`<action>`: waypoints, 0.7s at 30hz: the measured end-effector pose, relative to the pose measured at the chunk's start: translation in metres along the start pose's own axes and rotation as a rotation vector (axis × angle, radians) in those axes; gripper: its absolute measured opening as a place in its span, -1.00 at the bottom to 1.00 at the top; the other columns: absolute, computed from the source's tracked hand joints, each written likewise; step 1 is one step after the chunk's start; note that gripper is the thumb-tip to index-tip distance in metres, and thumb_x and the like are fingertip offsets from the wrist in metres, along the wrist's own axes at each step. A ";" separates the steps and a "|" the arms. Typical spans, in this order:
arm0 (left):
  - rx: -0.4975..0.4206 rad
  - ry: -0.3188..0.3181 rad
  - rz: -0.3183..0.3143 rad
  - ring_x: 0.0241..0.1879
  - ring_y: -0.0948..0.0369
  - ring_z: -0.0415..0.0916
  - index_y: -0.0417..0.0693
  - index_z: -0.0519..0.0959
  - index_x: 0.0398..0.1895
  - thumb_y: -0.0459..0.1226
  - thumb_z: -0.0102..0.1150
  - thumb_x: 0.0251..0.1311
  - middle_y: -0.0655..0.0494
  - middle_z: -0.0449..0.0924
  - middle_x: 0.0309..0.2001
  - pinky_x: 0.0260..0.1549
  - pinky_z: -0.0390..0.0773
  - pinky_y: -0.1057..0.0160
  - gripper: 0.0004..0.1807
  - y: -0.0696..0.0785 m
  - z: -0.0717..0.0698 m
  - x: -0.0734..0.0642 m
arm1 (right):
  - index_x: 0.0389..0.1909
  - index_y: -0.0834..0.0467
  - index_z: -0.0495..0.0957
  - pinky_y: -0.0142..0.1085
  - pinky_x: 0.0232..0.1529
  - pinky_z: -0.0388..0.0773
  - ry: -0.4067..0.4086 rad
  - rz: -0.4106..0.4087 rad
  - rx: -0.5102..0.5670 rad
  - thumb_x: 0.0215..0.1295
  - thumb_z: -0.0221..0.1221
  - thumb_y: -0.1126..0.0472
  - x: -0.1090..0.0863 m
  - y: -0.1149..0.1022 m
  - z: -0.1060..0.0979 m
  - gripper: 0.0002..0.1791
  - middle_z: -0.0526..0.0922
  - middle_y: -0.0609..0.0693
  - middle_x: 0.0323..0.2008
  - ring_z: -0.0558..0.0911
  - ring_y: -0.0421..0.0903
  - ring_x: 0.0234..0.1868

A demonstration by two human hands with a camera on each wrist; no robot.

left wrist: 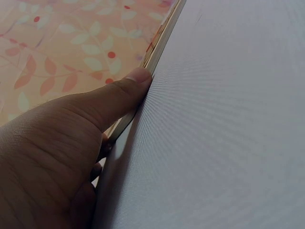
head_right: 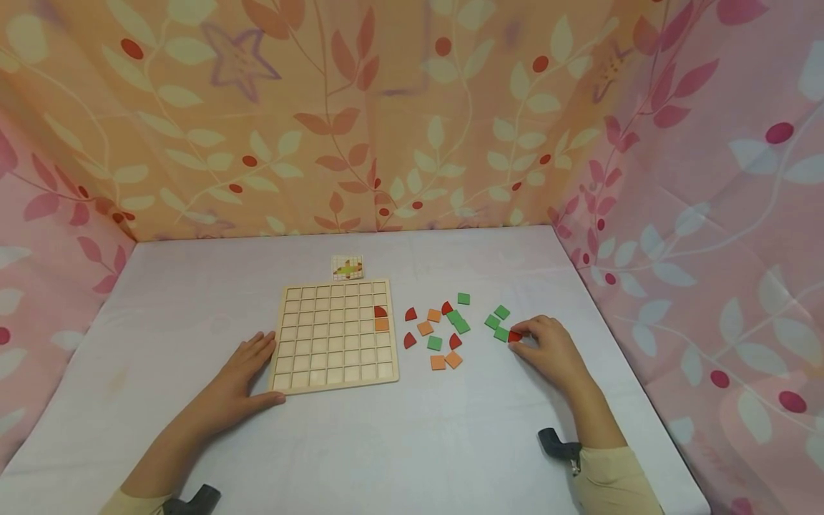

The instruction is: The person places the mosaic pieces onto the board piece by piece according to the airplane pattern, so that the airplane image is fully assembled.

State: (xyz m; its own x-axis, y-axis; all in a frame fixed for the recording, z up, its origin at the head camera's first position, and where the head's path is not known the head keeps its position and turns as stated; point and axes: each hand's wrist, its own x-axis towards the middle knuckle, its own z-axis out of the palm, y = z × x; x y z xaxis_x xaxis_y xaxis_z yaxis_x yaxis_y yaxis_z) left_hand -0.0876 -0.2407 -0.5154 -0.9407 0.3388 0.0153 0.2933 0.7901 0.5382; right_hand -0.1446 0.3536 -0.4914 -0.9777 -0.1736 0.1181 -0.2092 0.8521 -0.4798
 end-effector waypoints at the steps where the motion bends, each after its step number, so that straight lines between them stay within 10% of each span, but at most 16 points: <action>1: 0.001 0.001 0.000 0.65 -0.07 -0.22 -0.21 0.08 0.62 0.33 0.39 0.03 -0.04 -0.03 0.65 0.63 -0.27 0.06 0.27 0.000 0.000 0.000 | -0.03 0.14 0.74 0.09 0.09 0.50 -0.001 -0.001 0.000 0.23 0.44 0.16 0.000 -0.001 0.000 -0.70 0.69 0.11 -0.09 0.57 0.09 -0.01; 21: -0.004 0.001 -0.009 0.65 -0.07 -0.22 -0.19 0.07 0.62 0.33 0.40 0.02 -0.02 -0.04 0.65 0.62 -0.33 0.15 0.27 -0.001 0.001 0.000 | -0.05 0.11 0.74 0.03 0.01 0.50 0.011 -0.001 -0.043 0.22 0.42 0.19 0.001 -0.005 0.001 -0.73 0.68 0.08 -0.12 0.54 0.05 -0.07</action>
State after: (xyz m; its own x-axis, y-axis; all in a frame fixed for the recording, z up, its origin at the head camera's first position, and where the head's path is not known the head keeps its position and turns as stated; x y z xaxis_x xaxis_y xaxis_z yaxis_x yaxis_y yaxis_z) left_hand -0.0881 -0.2411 -0.5172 -0.9436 0.3309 0.0113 0.2839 0.7911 0.5418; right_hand -0.1449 0.3482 -0.4899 -0.9773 -0.1687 0.1284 -0.2087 0.8725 -0.4417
